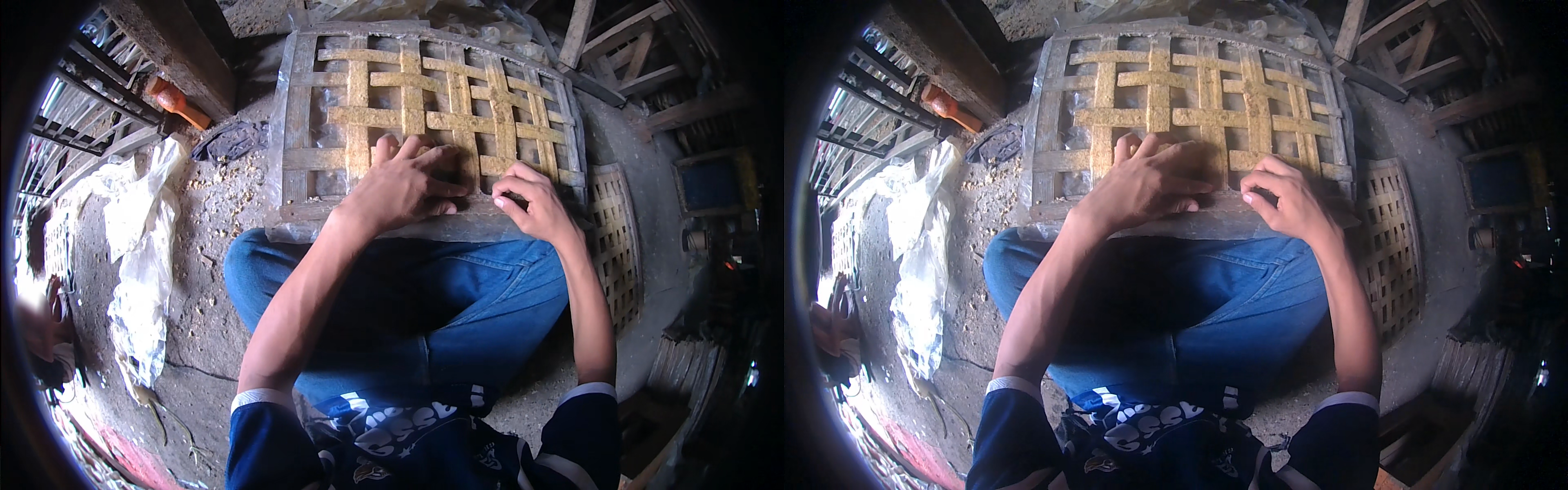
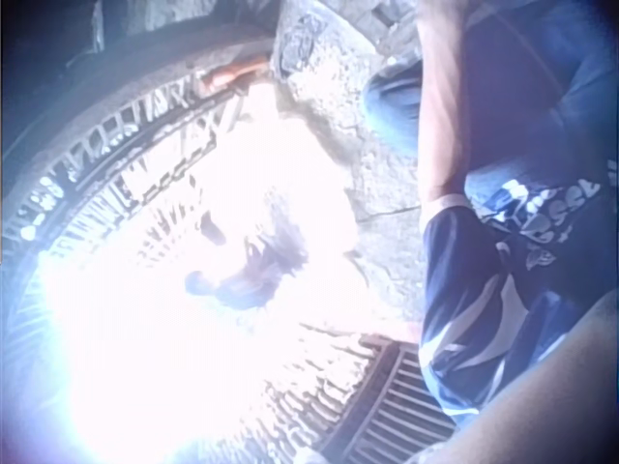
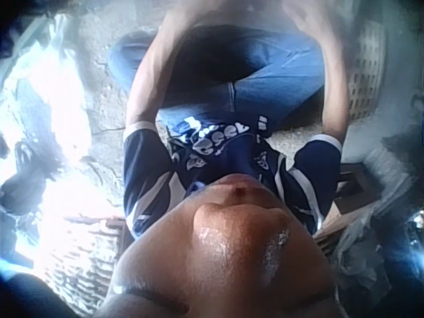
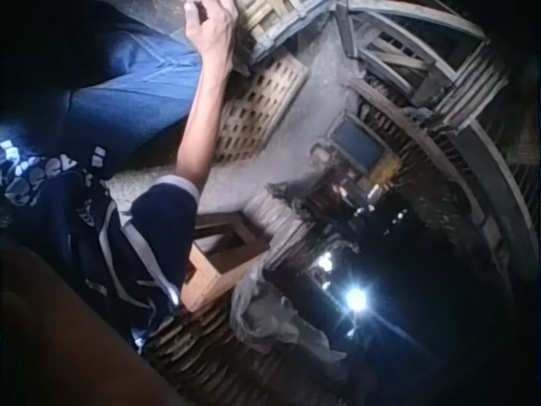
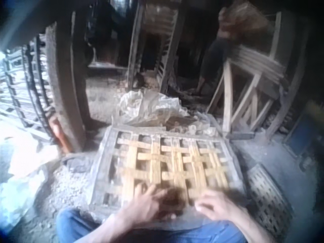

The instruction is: The person sits on the floor and assembles a wooden lattice tray by placing a plastic sheet inside, pressing the material into the grid, and stacking a second lattice on top. The person repeats this process with additional trays, handling the plastic and wooden frames by hand.

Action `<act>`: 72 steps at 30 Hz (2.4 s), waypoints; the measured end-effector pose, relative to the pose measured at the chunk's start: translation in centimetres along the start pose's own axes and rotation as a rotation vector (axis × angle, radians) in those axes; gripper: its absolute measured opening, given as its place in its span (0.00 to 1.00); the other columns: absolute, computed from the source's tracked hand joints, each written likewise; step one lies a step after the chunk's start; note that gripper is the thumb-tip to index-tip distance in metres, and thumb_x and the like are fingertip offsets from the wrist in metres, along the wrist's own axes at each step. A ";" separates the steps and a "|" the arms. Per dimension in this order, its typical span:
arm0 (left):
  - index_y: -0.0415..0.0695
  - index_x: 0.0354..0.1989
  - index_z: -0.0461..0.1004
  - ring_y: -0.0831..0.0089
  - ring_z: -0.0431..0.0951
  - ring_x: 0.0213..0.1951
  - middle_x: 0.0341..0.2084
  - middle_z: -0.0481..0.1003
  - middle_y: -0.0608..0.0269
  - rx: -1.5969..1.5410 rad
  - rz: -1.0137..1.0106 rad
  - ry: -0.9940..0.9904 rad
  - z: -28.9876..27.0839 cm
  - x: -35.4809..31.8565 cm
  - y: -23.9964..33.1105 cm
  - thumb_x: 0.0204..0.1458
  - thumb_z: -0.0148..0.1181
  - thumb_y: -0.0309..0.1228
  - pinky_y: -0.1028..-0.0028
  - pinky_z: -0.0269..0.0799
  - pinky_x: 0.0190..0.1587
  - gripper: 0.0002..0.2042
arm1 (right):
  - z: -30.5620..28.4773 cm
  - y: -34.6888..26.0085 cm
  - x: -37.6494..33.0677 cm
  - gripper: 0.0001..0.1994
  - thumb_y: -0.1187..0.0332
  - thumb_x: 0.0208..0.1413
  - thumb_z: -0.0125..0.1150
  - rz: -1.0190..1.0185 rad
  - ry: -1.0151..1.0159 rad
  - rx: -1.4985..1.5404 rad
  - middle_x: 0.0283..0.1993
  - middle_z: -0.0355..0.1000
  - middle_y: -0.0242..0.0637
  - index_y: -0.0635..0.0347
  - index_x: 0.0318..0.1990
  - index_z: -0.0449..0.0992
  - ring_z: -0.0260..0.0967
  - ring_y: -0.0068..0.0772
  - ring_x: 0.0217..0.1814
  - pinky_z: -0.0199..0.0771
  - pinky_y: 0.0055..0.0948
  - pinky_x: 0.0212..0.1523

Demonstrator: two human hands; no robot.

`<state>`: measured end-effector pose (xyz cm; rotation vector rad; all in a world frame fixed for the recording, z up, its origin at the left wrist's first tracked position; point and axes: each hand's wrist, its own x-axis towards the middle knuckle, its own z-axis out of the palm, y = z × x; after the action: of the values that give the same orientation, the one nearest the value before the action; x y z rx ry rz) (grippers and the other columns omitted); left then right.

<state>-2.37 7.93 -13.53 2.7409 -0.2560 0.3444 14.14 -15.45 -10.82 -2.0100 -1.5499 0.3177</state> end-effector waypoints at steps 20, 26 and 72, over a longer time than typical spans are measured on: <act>0.77 0.54 0.81 0.56 0.65 0.57 0.66 0.68 0.65 0.055 0.015 -0.003 0.0 -0.2 -0.4 0.59 0.53 0.60 0.56 0.58 0.57 0.18 | -0.7 0.3 0.8 0.03 0.76 0.53 0.61 -0.002 -0.073 -0.020 0.33 0.66 0.39 0.65 0.31 0.73 0.67 0.38 0.37 0.67 0.35 0.40; 0.79 0.54 0.81 0.56 0.65 0.56 0.65 0.70 0.64 0.036 0.039 0.029 0.2 -0.1 -0.6 0.59 0.53 0.60 0.56 0.58 0.58 0.18 | -0.9 0.6 0.9 0.03 0.76 0.52 0.62 -0.035 -0.068 -0.073 0.33 0.68 0.39 0.65 0.31 0.74 0.67 0.39 0.36 0.68 0.36 0.39; 0.73 0.55 0.81 0.60 0.63 0.62 0.68 0.65 0.73 -0.042 -0.036 -0.067 -0.9 0.2 -0.3 0.59 0.60 0.49 0.51 0.58 0.61 0.15 | 0.8 -0.2 -3.1 0.12 0.64 0.60 0.65 0.629 0.325 -0.218 0.32 0.79 0.50 0.66 0.36 0.80 0.79 0.49 0.34 0.74 0.41 0.37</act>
<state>-2.33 8.50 -12.75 2.7148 -0.2291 0.2350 12.64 -18.13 -11.80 -2.5391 -0.7549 0.0489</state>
